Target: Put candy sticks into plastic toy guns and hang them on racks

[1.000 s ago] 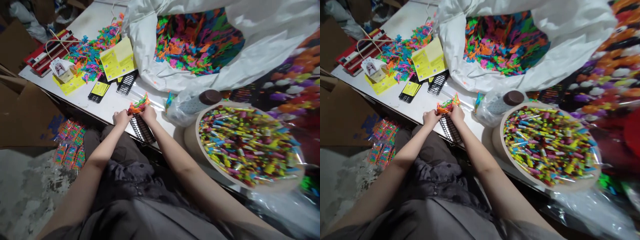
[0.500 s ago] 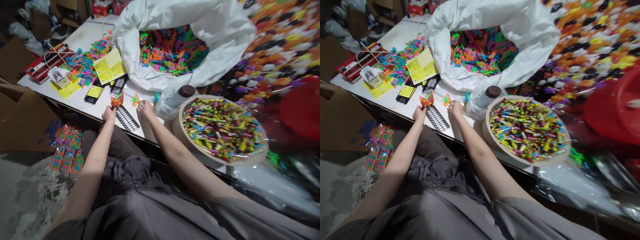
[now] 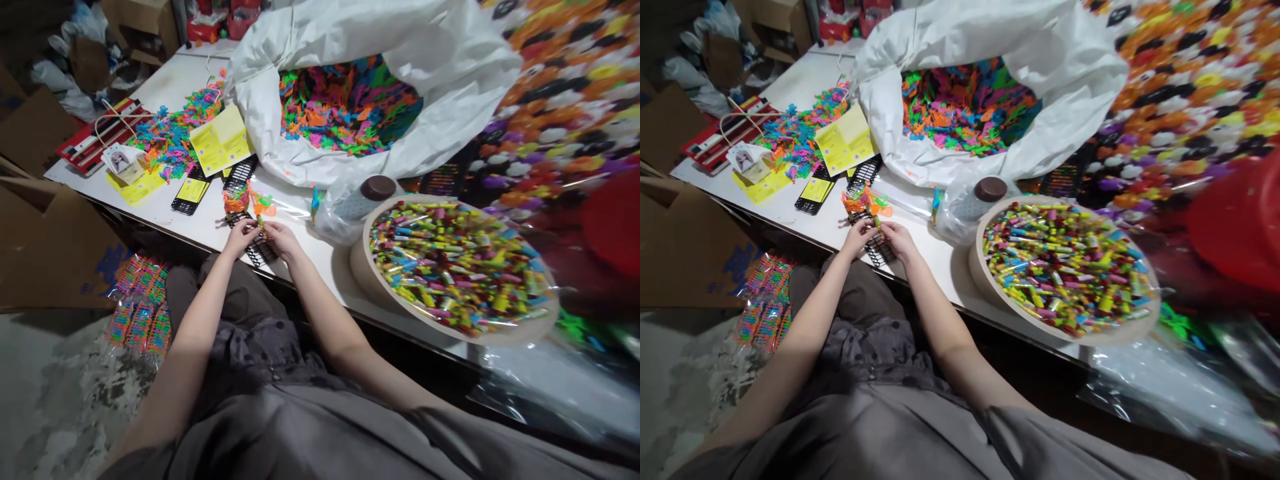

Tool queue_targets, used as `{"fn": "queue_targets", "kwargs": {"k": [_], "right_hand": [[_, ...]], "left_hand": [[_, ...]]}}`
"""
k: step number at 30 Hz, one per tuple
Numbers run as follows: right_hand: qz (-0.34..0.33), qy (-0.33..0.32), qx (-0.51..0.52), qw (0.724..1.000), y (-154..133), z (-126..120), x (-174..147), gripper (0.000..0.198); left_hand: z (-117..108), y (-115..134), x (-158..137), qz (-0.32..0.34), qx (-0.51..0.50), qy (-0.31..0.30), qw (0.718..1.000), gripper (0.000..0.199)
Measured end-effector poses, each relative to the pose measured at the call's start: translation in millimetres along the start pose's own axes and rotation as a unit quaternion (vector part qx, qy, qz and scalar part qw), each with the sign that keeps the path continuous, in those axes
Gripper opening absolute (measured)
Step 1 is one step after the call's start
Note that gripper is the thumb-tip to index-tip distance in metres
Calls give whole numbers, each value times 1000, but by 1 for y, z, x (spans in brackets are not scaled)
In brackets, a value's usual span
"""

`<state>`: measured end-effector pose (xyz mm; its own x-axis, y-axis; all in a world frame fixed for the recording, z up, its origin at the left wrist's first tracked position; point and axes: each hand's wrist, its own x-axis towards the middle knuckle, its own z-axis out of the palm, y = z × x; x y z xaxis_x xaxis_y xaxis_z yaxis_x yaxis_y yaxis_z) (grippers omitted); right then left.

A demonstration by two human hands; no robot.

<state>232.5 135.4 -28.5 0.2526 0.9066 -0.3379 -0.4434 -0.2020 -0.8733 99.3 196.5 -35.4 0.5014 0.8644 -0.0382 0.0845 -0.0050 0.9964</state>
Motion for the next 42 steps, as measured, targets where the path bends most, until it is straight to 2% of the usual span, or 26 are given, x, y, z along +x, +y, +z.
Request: {"fn": "queue_targets", "kwargs": {"k": [4,7,8,9,11,13,15,17,19,21,23,27,29,32,35,38,40,42], "right_hand": [[19,-7,-43,999,6,16,-3,36],[-18,-11,-202,979,-1,7,5,24],[-41,18,-281,959,-4,0,8,24],[-66,70,-364,926,-7,-8,11,29],[-86,202,-509,833,-9,-26,16,42],[-64,281,-595,750,-7,-41,17,50],[-45,289,-635,715,-1,-51,13,51],[-60,292,-647,702,7,-55,7,50],[-75,327,-638,693,12,-55,1,51],[-63,350,-627,693,15,-56,-2,53],[-45,346,-623,700,13,-61,-2,53],[-53,346,-586,731,4,-79,8,41],[-55,351,-551,755,-1,-89,14,37],[-74,361,-464,805,-5,-97,20,33],[-87,365,-389,841,0,-96,20,38],[-72,327,-333,882,8,-89,15,42],[-64,285,-296,909,13,-82,10,41],[-71,275,-263,922,15,-74,4,45]], "left_hand": [[-2,-3,2,-17,-13,20,1000,15],[-5,-4,3,-7,8,29,1000,14],[-6,-4,3,1,23,42,999,13],[-7,-4,3,8,41,59,997,12],[-8,-3,2,18,82,105,991,10],[-10,0,1,27,124,170,977,10],[-13,4,0,27,154,235,959,9],[-17,8,-1,15,166,283,945,7],[-21,9,-1,0,165,311,936,4],[-26,8,1,-23,156,331,930,5],[-30,6,4,-54,144,347,925,7],[-33,4,8,-92,131,365,917,12],[-32,5,8,-84,148,369,914,11],[-30,6,6,-47,187,367,910,8],[-27,1,5,6,203,361,910,10],[-27,-5,6,44,201,343,917,11],[-27,-6,6,43,202,323,924,11],[-26,-5,6,24,210,301,930,10]]}}
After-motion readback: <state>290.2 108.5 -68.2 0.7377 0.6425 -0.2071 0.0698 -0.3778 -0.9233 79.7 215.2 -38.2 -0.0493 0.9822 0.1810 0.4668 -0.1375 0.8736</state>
